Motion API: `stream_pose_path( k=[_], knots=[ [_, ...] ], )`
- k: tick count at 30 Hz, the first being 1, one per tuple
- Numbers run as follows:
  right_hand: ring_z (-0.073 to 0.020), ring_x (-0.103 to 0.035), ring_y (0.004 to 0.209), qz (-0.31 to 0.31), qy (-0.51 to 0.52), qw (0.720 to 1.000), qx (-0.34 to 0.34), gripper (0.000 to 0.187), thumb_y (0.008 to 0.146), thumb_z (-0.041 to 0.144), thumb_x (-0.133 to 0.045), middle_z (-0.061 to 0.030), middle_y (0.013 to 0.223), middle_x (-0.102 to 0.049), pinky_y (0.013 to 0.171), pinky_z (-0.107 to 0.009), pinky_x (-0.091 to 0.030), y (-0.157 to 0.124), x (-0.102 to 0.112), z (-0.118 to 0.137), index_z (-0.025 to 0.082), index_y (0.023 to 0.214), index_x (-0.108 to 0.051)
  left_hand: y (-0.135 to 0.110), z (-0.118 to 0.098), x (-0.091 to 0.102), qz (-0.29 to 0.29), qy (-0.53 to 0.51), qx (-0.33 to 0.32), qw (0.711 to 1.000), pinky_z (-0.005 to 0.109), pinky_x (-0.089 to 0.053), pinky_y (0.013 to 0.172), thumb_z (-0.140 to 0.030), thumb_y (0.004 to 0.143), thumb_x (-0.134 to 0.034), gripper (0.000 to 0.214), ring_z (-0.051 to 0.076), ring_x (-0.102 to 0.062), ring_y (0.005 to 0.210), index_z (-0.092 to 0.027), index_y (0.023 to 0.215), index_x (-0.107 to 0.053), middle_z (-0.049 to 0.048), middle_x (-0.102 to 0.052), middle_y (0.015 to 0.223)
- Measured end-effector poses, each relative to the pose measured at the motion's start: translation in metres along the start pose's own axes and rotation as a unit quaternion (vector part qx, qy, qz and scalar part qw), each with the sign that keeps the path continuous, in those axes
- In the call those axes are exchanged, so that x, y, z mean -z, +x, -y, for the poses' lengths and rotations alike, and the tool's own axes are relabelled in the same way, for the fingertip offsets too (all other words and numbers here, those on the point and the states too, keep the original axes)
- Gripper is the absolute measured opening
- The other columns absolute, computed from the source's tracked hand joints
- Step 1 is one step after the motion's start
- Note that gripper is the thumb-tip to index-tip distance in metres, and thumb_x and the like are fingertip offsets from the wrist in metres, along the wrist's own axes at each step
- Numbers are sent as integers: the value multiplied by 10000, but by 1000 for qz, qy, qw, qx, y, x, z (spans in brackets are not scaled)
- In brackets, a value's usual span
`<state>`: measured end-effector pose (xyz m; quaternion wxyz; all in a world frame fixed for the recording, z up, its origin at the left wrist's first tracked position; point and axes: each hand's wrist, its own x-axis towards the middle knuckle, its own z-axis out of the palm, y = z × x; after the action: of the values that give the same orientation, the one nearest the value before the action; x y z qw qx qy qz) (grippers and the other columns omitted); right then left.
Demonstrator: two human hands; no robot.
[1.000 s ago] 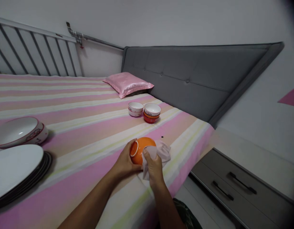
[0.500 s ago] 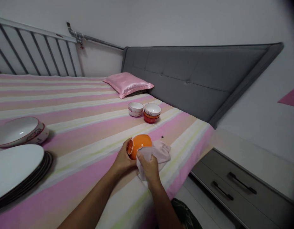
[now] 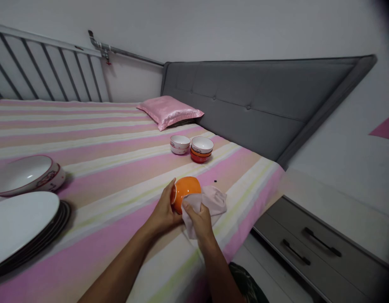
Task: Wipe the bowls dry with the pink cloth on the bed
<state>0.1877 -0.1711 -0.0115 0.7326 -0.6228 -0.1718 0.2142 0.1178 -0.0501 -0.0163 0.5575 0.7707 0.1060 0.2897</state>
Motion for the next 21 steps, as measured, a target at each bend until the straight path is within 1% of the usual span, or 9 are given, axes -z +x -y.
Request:
stream_pose_path(
  k=[3, 6, 9, 12, 16, 18, 21],
  knots=[
    [-240, -696, 859, 30, 11, 999, -37, 449, 696, 464, -750, -84, 925, -748, 749, -316, -545, -1, 2, 4, 137, 1000, -703, 1, 0, 9, 27, 46, -19, 998, 449, -463, 1006, -223, 637, -787, 1005, 280, -509, 1238, -253, 1479, -239, 158, -393, 1444],
    [-239, -693, 857, 41, 19, 998, -35, 449, 701, 458, -747, -87, 923, -746, 757, -322, -544, -1, 3, 7, 130, 1004, -695, 3, -2, 14, 37, 74, -22, 996, 409, -501, 945, -218, 633, -789, 915, 252, -563, 1151, -237, 1428, -336, 137, -458, 1387],
    [-232, -690, 876, 28, 28, 999, -10, 432, 705, 442, -749, -81, 948, -741, 782, -321, -541, 0, 4, 6, 139, 1006, -680, 4, -8, 16, 20, 119, -31, 992, 401, -503, 929, -259, 584, -830, 918, 241, -582, 1091, -221, 1391, -392, 107, -524, 1300],
    [-230, -689, 878, 7, 49, 998, 26, 408, 708, 424, -750, -74, 939, -738, 792, -321, -542, 1, 6, 6, 143, 993, -669, 2, -17, 15, 16, 164, -24, 986, 401, -504, 916, -313, 517, -869, 982, 228, -603, 1012, -223, 1380, -411, 72, -574, 1208],
    [-226, -678, 947, -6, 76, 995, 61, 442, 732, 401, -735, -74, 1030, -718, 850, -336, -533, 2, 8, 10, 159, 1085, -625, -1, -25, 11, 20, 199, -7, 980, 414, -496, 922, -369, 502, -870, 984, 230, -605, 975, -211, 1370, -433, 57, -605, 1122],
    [-220, -676, 954, -6, 67, 996, 62, 481, 712, 389, -751, -72, 1047, -715, 857, -330, -531, 1, 8, 13, 162, 1112, -609, -2, -25, 9, 19, 199, 7, 980, 416, -504, 908, -360, 514, -859, 967, 240, -605, 985, -217, 1371, -434, 67, -601, 1140],
    [-216, -684, 913, 2, 55, 998, 41, 479, 680, 387, -766, -73, 996, -729, 822, -312, -540, -1, 4, 17, 152, 1076, -633, -1, -23, 8, 12, 177, 31, 984, 414, -525, 875, -292, 533, -831, 932, 249, -617, 981, -221, 1373, -433, 78, -606, 1152]
  ],
)
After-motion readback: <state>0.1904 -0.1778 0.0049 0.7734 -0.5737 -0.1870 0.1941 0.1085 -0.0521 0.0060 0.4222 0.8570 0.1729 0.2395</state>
